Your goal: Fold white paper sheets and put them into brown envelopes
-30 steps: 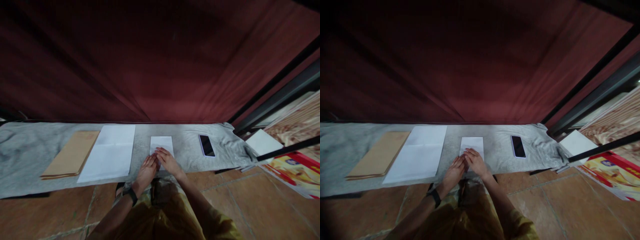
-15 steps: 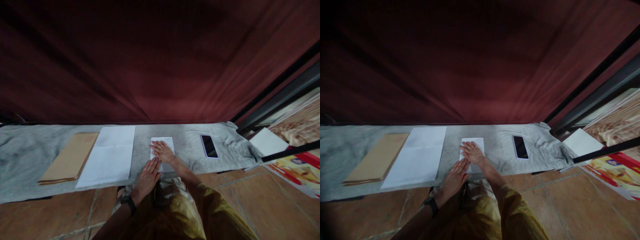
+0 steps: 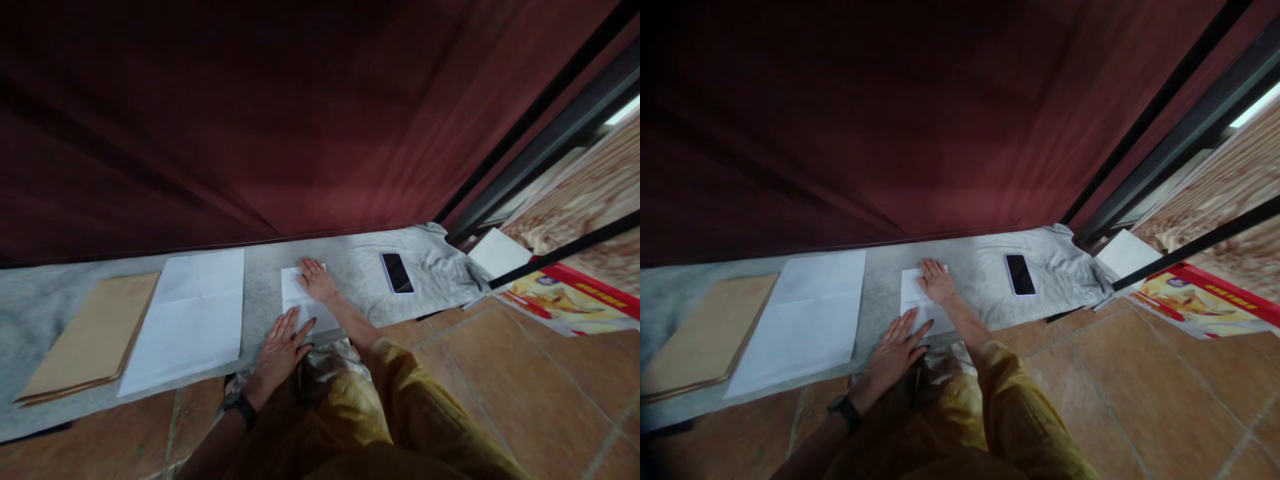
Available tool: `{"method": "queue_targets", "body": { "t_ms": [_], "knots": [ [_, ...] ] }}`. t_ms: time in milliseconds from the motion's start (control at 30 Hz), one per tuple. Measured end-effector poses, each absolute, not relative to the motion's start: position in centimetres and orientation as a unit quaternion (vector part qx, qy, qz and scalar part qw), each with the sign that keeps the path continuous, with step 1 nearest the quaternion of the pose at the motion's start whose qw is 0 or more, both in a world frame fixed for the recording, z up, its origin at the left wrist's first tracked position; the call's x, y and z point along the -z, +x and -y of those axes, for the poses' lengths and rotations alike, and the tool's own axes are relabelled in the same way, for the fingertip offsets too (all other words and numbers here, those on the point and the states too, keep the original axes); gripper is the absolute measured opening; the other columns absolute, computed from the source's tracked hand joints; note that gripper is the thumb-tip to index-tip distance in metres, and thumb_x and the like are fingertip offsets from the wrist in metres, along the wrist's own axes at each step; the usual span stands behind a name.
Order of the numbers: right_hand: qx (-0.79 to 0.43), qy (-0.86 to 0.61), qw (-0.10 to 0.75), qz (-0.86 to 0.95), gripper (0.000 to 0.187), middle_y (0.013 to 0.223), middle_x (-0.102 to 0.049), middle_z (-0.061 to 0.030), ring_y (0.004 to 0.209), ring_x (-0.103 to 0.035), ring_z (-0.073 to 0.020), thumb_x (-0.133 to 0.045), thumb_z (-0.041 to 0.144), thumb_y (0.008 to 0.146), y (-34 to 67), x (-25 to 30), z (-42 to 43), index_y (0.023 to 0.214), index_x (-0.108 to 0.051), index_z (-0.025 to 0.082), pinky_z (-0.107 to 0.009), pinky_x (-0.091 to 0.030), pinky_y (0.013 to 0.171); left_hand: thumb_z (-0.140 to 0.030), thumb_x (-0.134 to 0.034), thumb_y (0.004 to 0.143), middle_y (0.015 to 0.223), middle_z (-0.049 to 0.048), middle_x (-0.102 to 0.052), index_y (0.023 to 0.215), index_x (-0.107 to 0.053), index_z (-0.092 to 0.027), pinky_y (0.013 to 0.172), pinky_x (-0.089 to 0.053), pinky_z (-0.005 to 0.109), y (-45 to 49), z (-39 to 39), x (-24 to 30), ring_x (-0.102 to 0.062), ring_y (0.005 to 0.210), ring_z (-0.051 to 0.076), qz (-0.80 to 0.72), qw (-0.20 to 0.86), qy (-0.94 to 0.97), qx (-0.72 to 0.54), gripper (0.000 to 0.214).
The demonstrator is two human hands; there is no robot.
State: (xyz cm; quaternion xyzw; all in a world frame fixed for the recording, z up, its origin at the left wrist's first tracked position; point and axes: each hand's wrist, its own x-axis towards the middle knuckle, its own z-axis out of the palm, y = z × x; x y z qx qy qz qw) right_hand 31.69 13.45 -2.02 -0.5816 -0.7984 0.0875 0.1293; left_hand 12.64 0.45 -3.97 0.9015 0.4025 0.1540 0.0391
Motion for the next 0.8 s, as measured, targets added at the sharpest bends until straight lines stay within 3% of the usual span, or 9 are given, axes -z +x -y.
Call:
{"method": "queue_targets", "body": {
  "t_ms": [133,233,367,567,800],
  "knots": [
    [-0.079,-0.561,0.146,0.811,0.056,0.167,-0.022,-0.0073,0.153,-0.023,-0.0260,-0.036,0.041,0.106,31.3,2.3,-8.7,0.158,-0.032,0.021,-0.046,-0.021,0.125,-0.049,-0.059,0.093,0.164,0.0109,-0.031,0.147,-0.050,-0.032,0.120,-0.032,0.054,12.7,-0.5,4.2,-0.029,0.151,0.033,-0.404,0.051,0.899,-0.160,0.057],
    [-0.081,-0.562,0.149,0.809,0.052,0.166,-0.027,-0.0063,0.152,-0.027,-0.0263,-0.036,0.043,0.106,31.9,3.0,-6.1,0.154,-0.039,0.024,-0.047,-0.023,0.124,-0.049,-0.058,0.094,0.163,0.0101,-0.034,0.145,-0.053,-0.031,0.122,-0.030,0.054,12.8,-0.5,4.2,-0.029,0.151,0.031,-0.407,0.058,0.896,-0.169,0.054],
    [-0.077,-0.599,0.150,0.782,0.053,0.163,-0.033,-0.0080,0.150,-0.031,-0.0274,-0.038,0.045,0.105,33.8,3.7,-4.9,0.154,-0.039,0.024,-0.050,-0.022,0.123,-0.049,-0.055,0.095,0.162,0.0105,-0.036,0.147,-0.051,-0.029,0.122,-0.029,0.053,12.9,-0.3,4.1,-0.030,0.151,0.031,-0.415,0.058,0.891,-0.177,0.055],
    [-0.076,-0.613,0.161,0.770,0.054,0.161,-0.036,-0.0091,0.149,-0.033,-0.0291,-0.041,0.042,0.105,36.2,4.1,-4.1,0.155,-0.039,0.022,-0.052,-0.022,0.123,-0.049,-0.049,0.097,0.160,0.0168,-0.038,0.150,-0.044,-0.017,0.121,-0.031,0.052,12.0,0.8,4.6,-0.033,0.149,0.031,-0.442,0.044,0.879,-0.172,0.062],
    [-0.083,-0.600,0.176,0.776,0.052,0.160,-0.038,-0.0118,0.149,-0.033,-0.0283,-0.042,0.034,0.103,38.2,3.8,-2.1,0.152,-0.043,0.018,-0.052,-0.026,0.122,-0.040,-0.042,0.100,0.150,0.0139,-0.053,0.143,-0.053,-0.018,0.116,-0.041,0.047,10.6,0.9,4.2,-0.048,0.140,0.027,-0.460,0.068,0.865,-0.186,0.049]
  ]
}}
